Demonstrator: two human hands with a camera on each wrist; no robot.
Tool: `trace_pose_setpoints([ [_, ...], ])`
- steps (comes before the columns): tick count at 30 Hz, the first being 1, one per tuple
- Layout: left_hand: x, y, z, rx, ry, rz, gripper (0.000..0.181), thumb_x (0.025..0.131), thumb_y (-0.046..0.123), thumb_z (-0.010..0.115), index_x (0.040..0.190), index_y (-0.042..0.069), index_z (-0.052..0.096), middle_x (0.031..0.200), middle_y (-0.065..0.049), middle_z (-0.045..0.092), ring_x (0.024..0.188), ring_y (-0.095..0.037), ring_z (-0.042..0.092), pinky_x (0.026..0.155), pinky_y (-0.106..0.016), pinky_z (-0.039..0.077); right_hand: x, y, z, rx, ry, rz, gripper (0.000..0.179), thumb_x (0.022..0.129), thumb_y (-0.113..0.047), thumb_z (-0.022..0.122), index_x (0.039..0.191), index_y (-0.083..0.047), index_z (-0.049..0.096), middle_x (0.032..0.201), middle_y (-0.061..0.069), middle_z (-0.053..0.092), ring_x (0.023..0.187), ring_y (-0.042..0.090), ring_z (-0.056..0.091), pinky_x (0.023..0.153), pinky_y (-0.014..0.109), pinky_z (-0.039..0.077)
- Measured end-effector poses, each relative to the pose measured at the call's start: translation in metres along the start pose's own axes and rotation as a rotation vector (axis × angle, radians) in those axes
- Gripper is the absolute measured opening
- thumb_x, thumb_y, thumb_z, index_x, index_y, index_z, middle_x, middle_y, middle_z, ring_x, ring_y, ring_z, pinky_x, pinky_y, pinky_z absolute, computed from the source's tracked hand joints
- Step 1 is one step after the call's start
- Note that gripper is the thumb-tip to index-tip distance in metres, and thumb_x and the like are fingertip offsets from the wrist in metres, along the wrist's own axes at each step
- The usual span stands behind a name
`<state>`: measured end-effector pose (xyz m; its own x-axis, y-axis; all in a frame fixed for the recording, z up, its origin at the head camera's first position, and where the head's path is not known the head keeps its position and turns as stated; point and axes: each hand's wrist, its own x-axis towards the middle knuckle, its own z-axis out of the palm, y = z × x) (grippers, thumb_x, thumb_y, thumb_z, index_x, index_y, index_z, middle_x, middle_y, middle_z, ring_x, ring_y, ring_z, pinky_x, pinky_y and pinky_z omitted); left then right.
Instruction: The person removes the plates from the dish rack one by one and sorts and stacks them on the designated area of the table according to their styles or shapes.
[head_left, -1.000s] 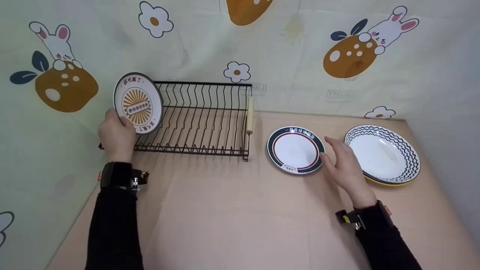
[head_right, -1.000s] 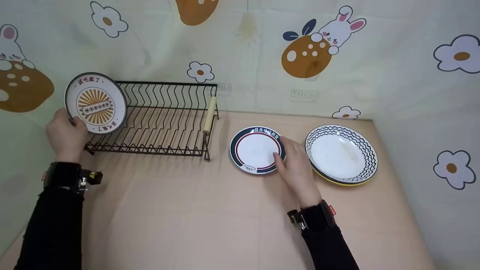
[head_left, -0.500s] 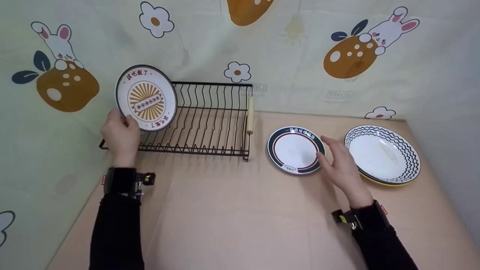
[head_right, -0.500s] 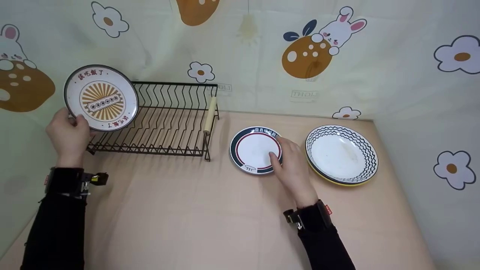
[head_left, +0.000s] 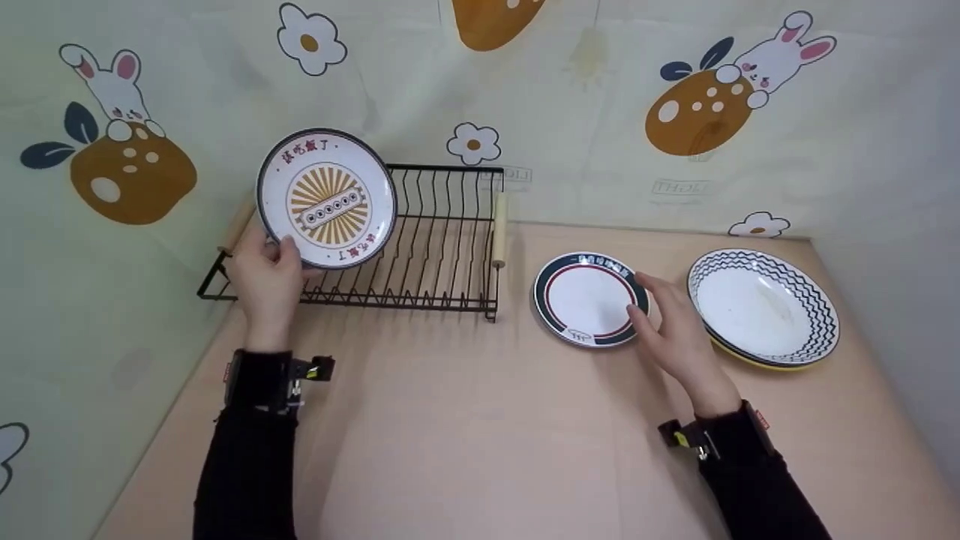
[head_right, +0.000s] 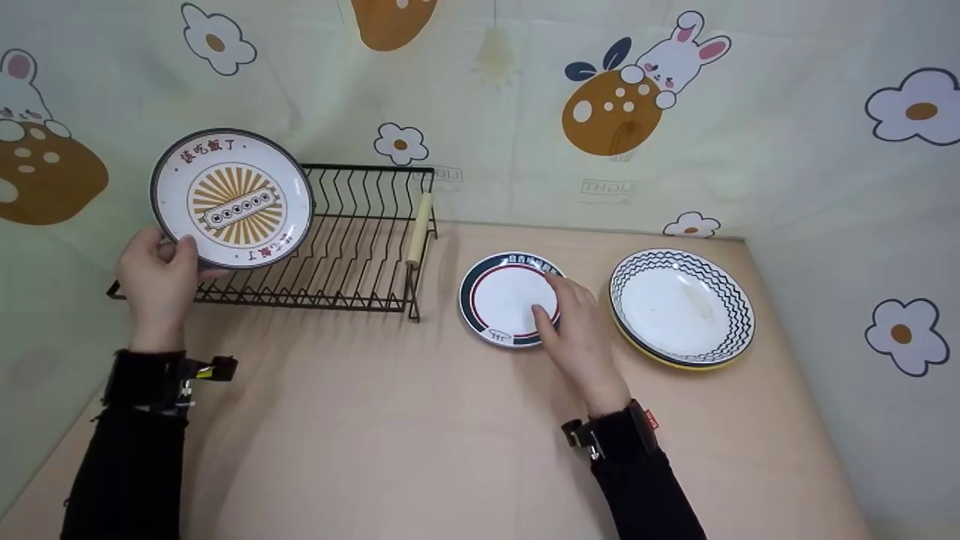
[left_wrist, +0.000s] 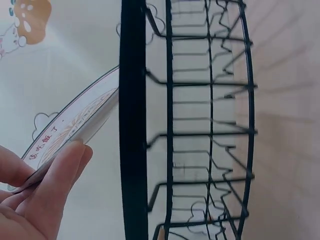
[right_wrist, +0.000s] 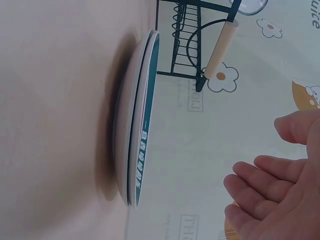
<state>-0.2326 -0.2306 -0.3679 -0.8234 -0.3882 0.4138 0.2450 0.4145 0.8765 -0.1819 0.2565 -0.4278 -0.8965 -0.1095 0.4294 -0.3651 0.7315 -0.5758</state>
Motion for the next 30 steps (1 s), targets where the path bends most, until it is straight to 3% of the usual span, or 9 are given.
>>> trace_pose_setpoints([
  [5,-0.008,0.005,0.005,-0.109,-0.068,-0.058,0.028,0.099,0.001,0.051,0.125,-0.007,0.058,0.094,-0.027,0.068,0.057,-0.018,0.068,0.055,-0.03,0.059,-0.001,0.0,0.001,0.007,-0.002,0.003,0.046,0.096,-0.008,0.062,0.138,0.006,0.049,0.137,0.024,0.053,0.13,0.038,0.045,0.11,0.052,0.033],
  [11,-0.016,0.012,0.015,-0.231,-0.108,-0.09,0.029,0.097,-0.003,0.051,0.125,-0.009,0.057,0.096,-0.027,0.066,0.056,-0.019,0.069,0.059,-0.036,0.059,-0.001,-0.001,0.0,0.0,-0.013,0.018,0.046,0.097,-0.01,0.062,0.138,0.006,0.049,0.137,0.024,0.053,0.13,0.039,0.045,0.11,0.053,0.033],
  [22,-0.034,0.02,0.042,-0.371,-0.21,-0.112,0.03,0.096,-0.007,0.051,0.125,-0.01,0.056,0.096,-0.03,0.066,0.061,-0.022,0.07,0.058,-0.04,0.06,-0.002,-0.006,0.004,0.046,-0.014,0.017,0.046,0.097,-0.008,0.062,0.139,0.006,0.049,0.138,0.024,0.052,0.131,0.038,0.044,0.112,0.052,0.031],
  [30,-0.051,0.027,0.063,-0.451,-0.295,-0.181,0.032,0.095,-0.006,0.052,0.127,-0.008,0.056,0.096,-0.028,0.068,0.066,-0.029,0.07,0.059,-0.041,0.06,0.001,-0.014,0.008,0.105,0.002,-0.024,0.043,0.096,-0.007,0.062,0.136,0.006,0.052,0.134,0.022,0.056,0.129,0.035,0.048,0.11,0.049,0.033],
])
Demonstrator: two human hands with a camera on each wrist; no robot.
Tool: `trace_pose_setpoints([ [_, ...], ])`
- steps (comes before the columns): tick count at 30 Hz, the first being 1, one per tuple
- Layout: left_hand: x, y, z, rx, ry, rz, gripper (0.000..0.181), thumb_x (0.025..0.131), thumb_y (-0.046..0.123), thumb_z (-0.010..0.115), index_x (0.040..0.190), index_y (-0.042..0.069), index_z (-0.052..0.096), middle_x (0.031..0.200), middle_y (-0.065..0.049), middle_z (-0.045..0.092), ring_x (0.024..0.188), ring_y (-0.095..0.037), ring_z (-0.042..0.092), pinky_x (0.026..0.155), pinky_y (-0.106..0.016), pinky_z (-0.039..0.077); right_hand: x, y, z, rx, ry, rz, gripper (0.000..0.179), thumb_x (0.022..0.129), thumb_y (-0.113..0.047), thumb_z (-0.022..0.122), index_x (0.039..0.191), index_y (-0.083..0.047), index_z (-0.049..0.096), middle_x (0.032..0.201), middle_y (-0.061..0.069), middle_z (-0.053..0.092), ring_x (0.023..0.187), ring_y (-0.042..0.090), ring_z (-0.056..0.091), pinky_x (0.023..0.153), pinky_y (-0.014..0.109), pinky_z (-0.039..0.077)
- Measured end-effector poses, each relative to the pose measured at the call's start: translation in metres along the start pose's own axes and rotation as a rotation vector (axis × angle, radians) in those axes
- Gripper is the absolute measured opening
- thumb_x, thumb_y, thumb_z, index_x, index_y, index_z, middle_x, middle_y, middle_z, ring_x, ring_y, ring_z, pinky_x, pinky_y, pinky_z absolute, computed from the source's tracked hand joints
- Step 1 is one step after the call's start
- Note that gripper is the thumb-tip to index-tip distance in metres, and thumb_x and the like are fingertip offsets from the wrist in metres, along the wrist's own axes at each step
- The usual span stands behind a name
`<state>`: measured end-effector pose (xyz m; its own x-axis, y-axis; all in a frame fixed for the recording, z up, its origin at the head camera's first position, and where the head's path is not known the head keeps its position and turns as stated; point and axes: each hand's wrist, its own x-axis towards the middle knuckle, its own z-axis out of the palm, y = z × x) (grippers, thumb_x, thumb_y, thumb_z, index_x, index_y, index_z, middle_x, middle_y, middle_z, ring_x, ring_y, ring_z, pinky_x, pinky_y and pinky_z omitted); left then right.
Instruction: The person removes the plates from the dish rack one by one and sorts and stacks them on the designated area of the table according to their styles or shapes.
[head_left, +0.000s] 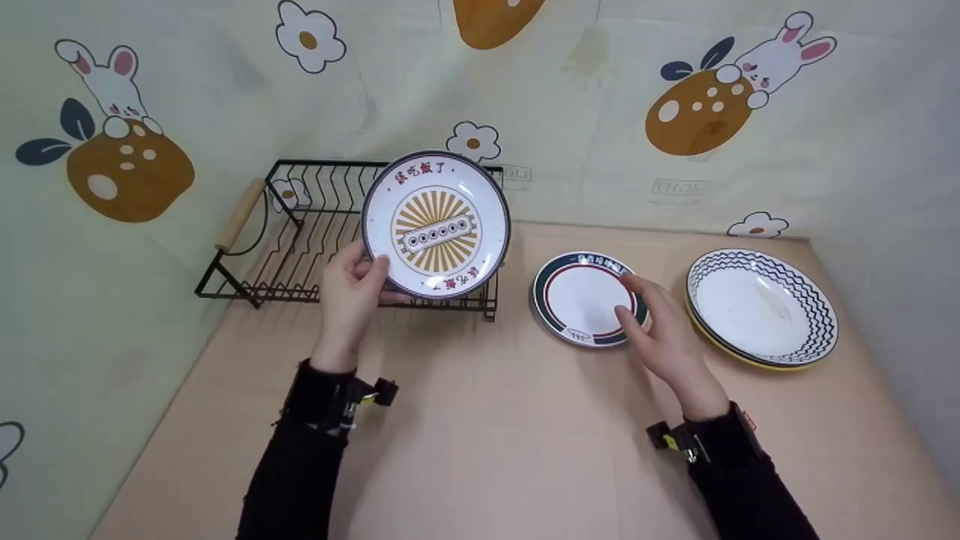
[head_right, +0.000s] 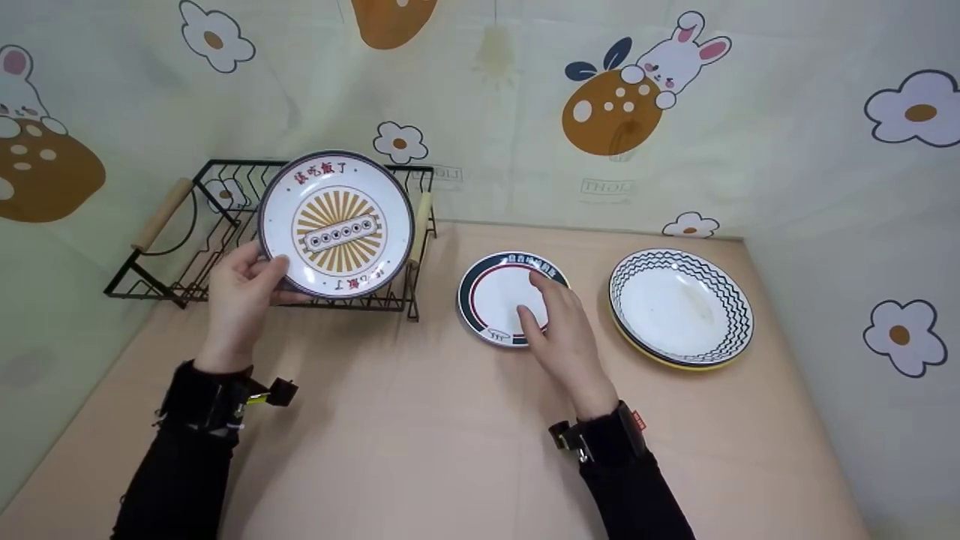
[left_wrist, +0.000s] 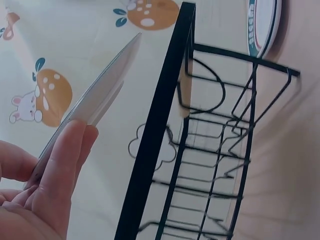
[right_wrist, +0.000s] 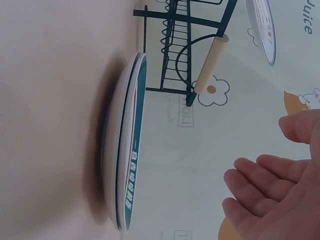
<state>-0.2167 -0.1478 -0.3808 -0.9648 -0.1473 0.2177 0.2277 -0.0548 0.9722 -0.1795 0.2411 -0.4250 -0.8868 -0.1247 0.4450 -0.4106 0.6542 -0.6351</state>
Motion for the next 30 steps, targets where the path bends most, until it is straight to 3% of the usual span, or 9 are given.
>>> trace_pose_setpoints([
  [9,-0.01,0.0,0.025,-0.047,-0.118,-0.013,0.034,0.095,-0.005,0.054,0.129,-0.005,0.057,0.094,-0.025,0.07,0.07,-0.033,0.071,0.059,-0.042,0.06,0.0,-0.006,0.007,0.065,0.021,-0.06,0.043,0.094,-0.004,0.064,0.135,0.006,0.054,0.13,0.019,0.061,0.123,0.034,0.053,0.106,0.046,0.039],
  [17,-0.019,-0.003,0.046,-0.051,-0.193,-0.039,0.032,0.094,-0.006,0.056,0.127,-0.007,0.057,0.091,-0.024,0.07,0.065,-0.03,0.069,0.057,-0.04,0.06,0.001,-0.015,0.011,0.2,0.002,-0.043,0.045,0.095,-0.003,0.063,0.139,0.002,0.053,0.128,0.014,0.064,0.119,0.029,0.059,0.103,0.026,0.042],
  [21,-0.023,-0.005,0.055,-0.054,-0.232,-0.044,0.034,0.094,-0.006,0.056,0.128,-0.007,0.056,0.09,-0.023,0.07,0.063,-0.029,0.069,0.057,-0.041,0.06,0.002,-0.02,0.013,0.261,-0.005,-0.043,0.043,0.097,-0.002,0.061,0.138,0.002,0.053,0.119,0.014,0.068,0.11,0.028,0.063,0.096,0.022,0.045],
  [30,-0.032,-0.015,0.072,-0.04,-0.312,-0.063,0.035,0.095,-0.005,0.056,0.13,-0.009,0.055,0.089,-0.022,0.07,0.062,-0.03,0.069,0.056,-0.042,0.06,0.0,-0.029,0.016,0.402,-0.032,0.056,0.019,0.101,-0.001,0.052,0.117,0.007,0.06,0.093,0.011,0.068,0.084,0.017,0.066,0.075,0.021,0.055],
])
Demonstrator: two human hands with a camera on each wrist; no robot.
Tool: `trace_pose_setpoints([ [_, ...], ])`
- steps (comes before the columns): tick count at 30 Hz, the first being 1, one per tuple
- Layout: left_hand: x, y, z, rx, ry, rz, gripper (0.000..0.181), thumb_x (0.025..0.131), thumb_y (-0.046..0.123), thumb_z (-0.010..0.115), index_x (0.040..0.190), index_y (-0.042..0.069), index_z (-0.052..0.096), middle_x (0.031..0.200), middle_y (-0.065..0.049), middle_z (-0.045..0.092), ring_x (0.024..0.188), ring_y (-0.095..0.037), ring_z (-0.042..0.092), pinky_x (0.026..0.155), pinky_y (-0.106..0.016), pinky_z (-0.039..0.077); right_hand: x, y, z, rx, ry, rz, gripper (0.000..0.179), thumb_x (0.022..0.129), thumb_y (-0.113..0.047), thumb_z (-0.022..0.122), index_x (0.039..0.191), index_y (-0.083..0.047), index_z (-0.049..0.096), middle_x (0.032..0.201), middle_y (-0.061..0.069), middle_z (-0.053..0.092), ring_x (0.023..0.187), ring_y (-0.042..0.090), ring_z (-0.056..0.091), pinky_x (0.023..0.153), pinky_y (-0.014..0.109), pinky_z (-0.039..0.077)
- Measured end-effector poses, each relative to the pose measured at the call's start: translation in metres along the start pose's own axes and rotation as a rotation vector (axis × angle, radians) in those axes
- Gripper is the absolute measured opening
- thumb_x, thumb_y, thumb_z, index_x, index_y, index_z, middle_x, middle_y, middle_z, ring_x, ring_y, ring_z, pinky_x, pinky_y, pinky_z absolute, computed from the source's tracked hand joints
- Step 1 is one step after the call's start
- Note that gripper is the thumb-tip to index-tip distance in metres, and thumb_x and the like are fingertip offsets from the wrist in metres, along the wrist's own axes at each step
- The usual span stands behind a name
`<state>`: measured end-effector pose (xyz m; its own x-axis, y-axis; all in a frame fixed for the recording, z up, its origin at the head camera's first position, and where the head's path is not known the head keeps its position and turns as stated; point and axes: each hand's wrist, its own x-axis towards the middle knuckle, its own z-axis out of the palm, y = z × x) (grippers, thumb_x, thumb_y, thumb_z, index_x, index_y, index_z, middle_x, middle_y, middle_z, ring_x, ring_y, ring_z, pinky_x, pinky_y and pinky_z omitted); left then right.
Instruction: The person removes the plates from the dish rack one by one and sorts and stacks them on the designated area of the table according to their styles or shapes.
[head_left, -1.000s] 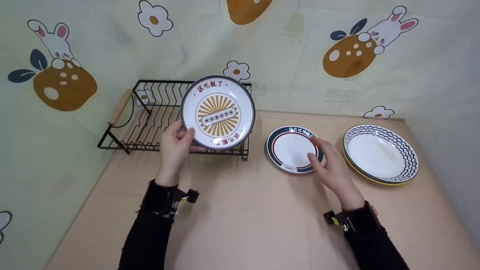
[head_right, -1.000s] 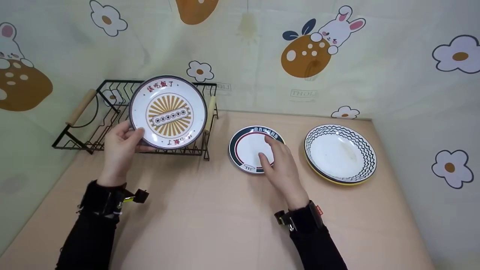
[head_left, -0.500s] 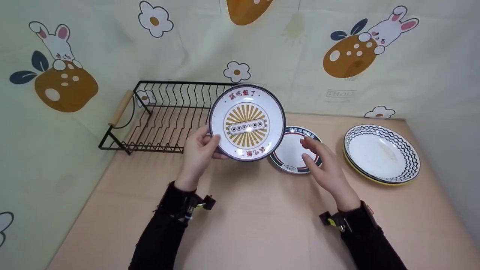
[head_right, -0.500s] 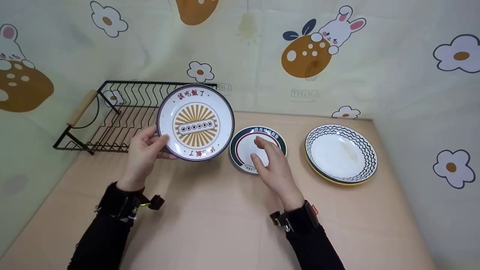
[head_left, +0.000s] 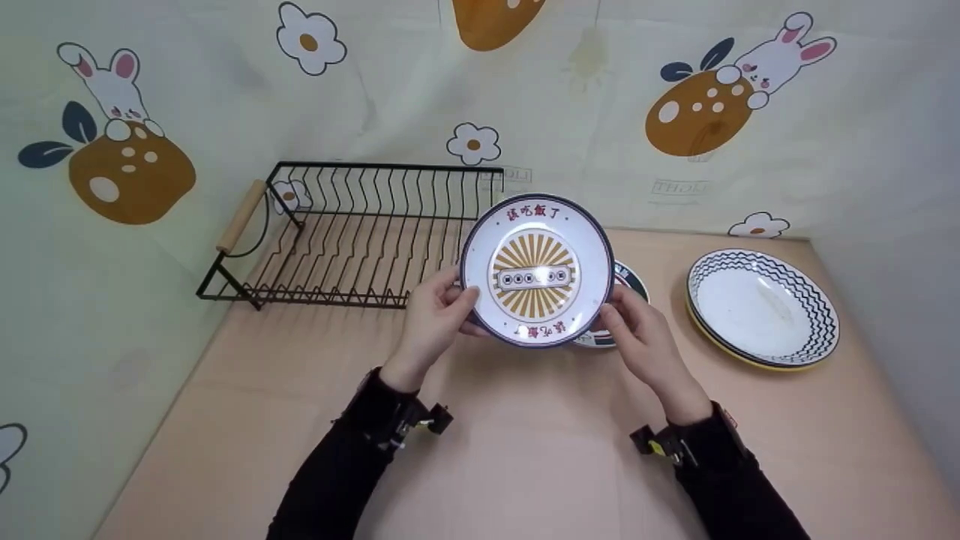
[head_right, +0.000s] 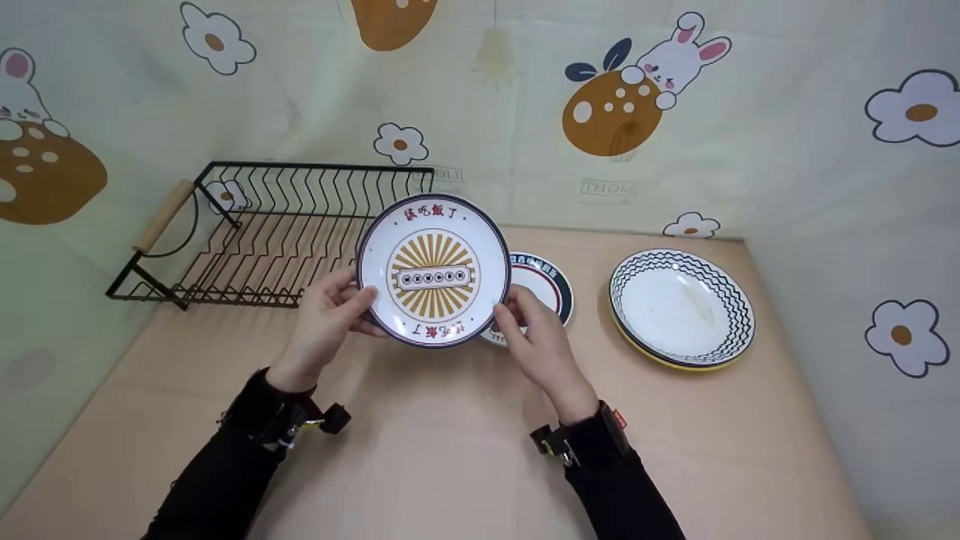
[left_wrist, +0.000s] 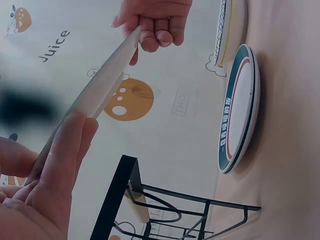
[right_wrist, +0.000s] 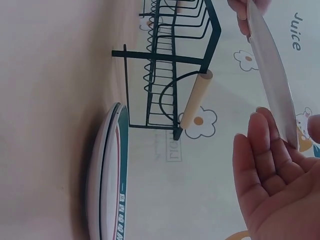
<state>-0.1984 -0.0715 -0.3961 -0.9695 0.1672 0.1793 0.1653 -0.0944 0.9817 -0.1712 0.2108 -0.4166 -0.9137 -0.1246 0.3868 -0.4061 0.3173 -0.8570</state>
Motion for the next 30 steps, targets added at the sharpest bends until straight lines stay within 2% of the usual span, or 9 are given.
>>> trace_pose_setpoints([
  [6,-0.001,-0.004,0.006,0.018,-0.049,-0.015,0.03,0.095,-0.003,0.057,0.125,-0.009,0.056,0.087,-0.022,0.07,0.062,-0.028,0.069,0.058,-0.041,0.06,-0.002,-0.002,0.0,0.06,0.041,0.093,0.016,0.101,0.002,0.05,0.111,0.011,0.056,0.082,0.014,0.066,0.074,0.015,0.066,0.068,0.026,0.059],
  [12,0.0,-0.006,0.008,0.071,-0.134,-0.005,0.024,0.097,0.0,0.057,0.119,-0.01,0.057,0.09,-0.022,0.07,0.067,-0.028,0.07,0.063,-0.039,0.061,-0.002,-0.001,-0.004,0.053,0.098,0.182,0.015,0.1,0.002,0.05,0.108,0.013,0.056,0.076,0.01,0.063,0.068,0.016,0.061,0.062,0.021,0.054],
  [18,0.0,-0.008,0.009,0.078,-0.218,0.009,0.027,0.1,0.007,0.056,0.121,-0.01,0.055,0.092,-0.022,0.07,0.075,-0.032,0.071,0.068,-0.04,0.061,-0.003,0.002,-0.01,0.213,0.096,0.238,0.016,0.101,0.005,0.045,0.111,0.016,0.05,0.077,0.015,0.063,0.058,0.017,0.063,0.055,0.03,0.058],
  [25,-0.005,-0.008,0.003,0.157,-0.24,0.021,0.036,0.101,0.009,0.055,0.131,-0.009,0.05,0.099,-0.021,0.07,0.083,-0.034,0.071,0.072,-0.037,0.061,-0.004,0.007,-0.02,0.212,0.123,0.286,0.017,0.101,0.005,0.044,0.112,0.016,0.049,0.079,0.013,0.062,0.059,0.016,0.063,0.056,0.028,0.058],
  [30,-0.009,-0.007,-0.002,0.218,-0.249,0.029,0.038,0.101,0.011,0.054,0.133,-0.009,0.048,0.106,-0.025,0.068,0.088,-0.034,0.071,0.075,-0.034,0.06,-0.004,0.015,-0.028,0.175,0.124,0.331,0.021,0.102,0.004,0.042,0.118,0.016,0.048,0.082,0.013,0.061,0.062,0.015,0.063,0.059,0.028,0.059],
])
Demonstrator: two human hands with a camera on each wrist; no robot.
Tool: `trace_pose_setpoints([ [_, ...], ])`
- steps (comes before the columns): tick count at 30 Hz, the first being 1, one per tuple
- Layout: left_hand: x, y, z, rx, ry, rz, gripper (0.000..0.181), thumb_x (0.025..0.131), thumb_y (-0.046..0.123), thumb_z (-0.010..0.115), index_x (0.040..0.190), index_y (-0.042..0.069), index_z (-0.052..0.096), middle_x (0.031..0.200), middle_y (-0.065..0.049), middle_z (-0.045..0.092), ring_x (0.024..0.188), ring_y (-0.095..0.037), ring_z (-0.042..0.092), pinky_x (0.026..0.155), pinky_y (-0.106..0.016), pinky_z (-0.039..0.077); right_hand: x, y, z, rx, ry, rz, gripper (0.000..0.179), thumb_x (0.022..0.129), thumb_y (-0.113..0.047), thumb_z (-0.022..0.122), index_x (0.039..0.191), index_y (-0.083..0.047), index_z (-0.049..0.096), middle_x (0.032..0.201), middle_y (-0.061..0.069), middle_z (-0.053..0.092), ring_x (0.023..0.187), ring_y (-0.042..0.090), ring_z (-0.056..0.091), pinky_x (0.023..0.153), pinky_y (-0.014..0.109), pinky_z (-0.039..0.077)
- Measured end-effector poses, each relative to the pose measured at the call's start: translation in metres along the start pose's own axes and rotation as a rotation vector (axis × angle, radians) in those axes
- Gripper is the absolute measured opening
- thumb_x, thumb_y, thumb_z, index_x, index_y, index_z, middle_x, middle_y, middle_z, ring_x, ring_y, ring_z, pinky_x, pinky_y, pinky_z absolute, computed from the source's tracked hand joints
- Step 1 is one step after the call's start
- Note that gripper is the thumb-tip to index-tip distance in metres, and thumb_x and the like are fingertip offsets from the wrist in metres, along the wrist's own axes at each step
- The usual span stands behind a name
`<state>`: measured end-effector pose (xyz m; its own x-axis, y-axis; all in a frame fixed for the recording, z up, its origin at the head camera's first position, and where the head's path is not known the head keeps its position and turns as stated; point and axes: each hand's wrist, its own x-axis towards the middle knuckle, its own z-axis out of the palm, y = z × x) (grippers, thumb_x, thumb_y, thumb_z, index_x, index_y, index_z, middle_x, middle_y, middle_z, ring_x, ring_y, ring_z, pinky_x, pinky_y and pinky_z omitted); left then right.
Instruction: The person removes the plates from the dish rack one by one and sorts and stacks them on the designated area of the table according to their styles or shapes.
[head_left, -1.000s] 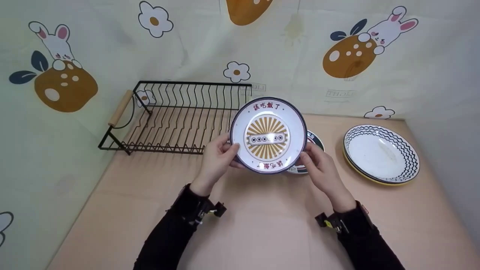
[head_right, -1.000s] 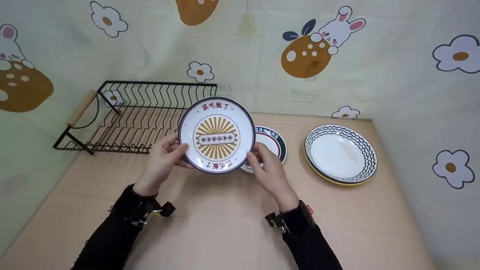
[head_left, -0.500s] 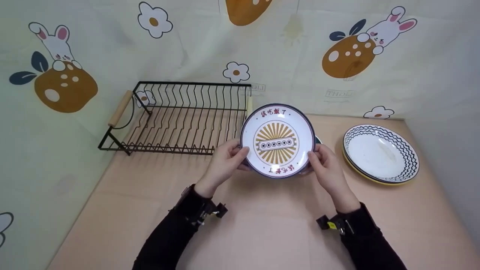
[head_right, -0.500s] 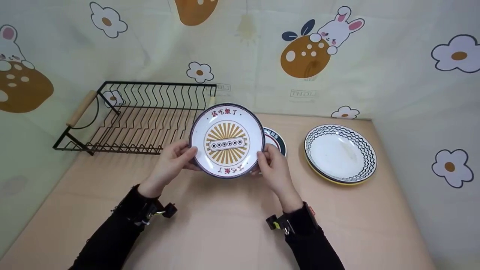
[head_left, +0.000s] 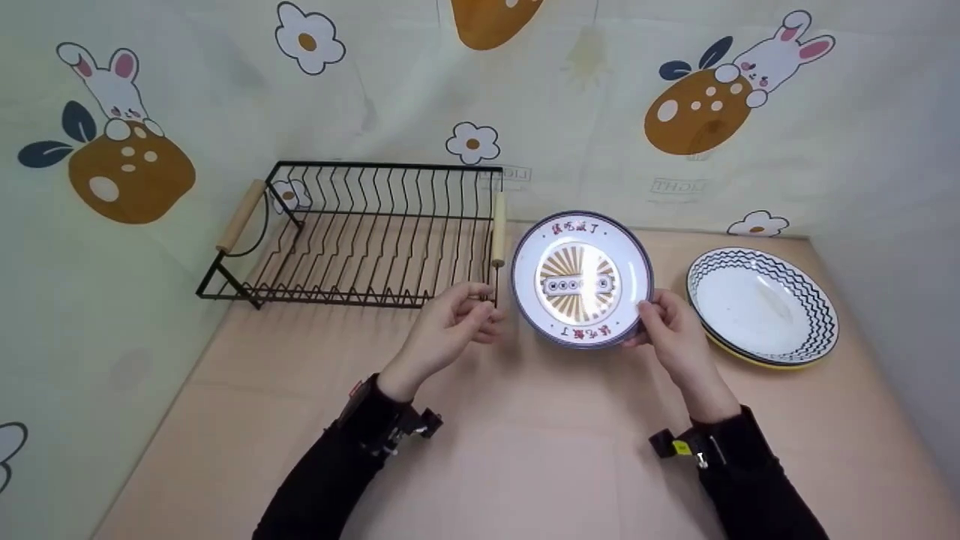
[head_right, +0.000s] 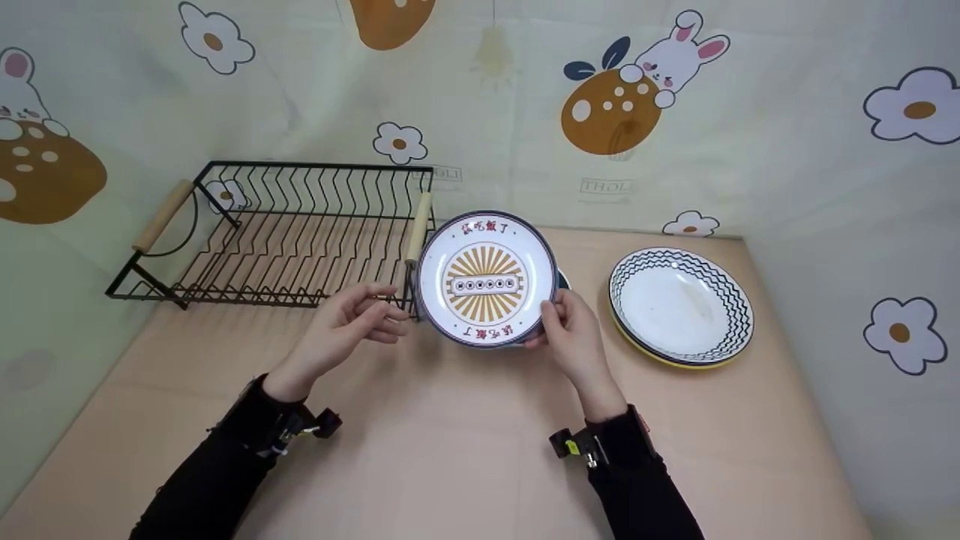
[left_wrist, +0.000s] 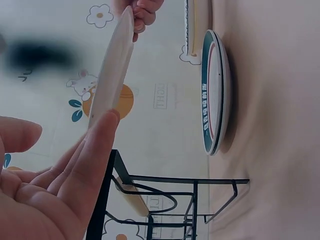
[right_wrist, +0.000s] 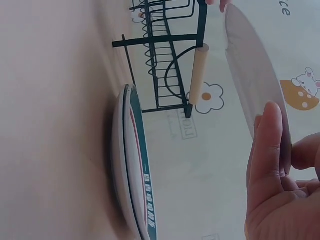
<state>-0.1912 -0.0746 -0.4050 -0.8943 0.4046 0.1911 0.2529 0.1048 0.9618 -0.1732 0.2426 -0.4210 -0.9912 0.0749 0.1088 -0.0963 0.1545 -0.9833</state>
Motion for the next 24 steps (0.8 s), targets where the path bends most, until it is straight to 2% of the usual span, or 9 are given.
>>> trace_pose_setpoints([
  [9,-0.005,0.0,-0.006,0.069,0.011,-0.009,0.035,0.102,0.011,0.054,0.132,-0.006,0.051,0.107,-0.021,0.07,0.087,-0.027,0.071,0.074,-0.033,0.06,0.007,0.013,-0.013,-0.08,-0.008,0.125,0.03,0.105,-0.007,0.041,0.127,0.014,0.042,0.094,0.015,0.063,0.07,0.014,0.065,0.067,0.029,0.06],
  [18,-0.012,0.0,-0.015,0.164,0.026,-0.015,0.037,0.101,0.009,0.054,0.134,-0.006,0.05,0.105,-0.018,0.07,0.087,-0.025,0.07,0.073,-0.03,0.059,0.011,0.022,-0.023,-0.089,-0.001,0.207,0.024,0.105,-0.009,0.04,0.118,0.011,0.041,0.083,0.008,0.064,0.063,0.012,0.064,0.066,0.028,0.059],
  [24,-0.018,-0.002,-0.021,0.191,0.039,-0.038,0.036,0.1,0.008,0.055,0.133,-0.004,0.051,0.106,-0.015,0.07,0.089,-0.024,0.07,0.075,-0.032,0.059,0.011,0.027,-0.027,-0.085,0.002,0.239,0.019,0.105,-0.009,0.039,0.113,0.008,0.041,0.079,0.006,0.063,0.063,0.011,0.064,0.066,0.027,0.059],
])
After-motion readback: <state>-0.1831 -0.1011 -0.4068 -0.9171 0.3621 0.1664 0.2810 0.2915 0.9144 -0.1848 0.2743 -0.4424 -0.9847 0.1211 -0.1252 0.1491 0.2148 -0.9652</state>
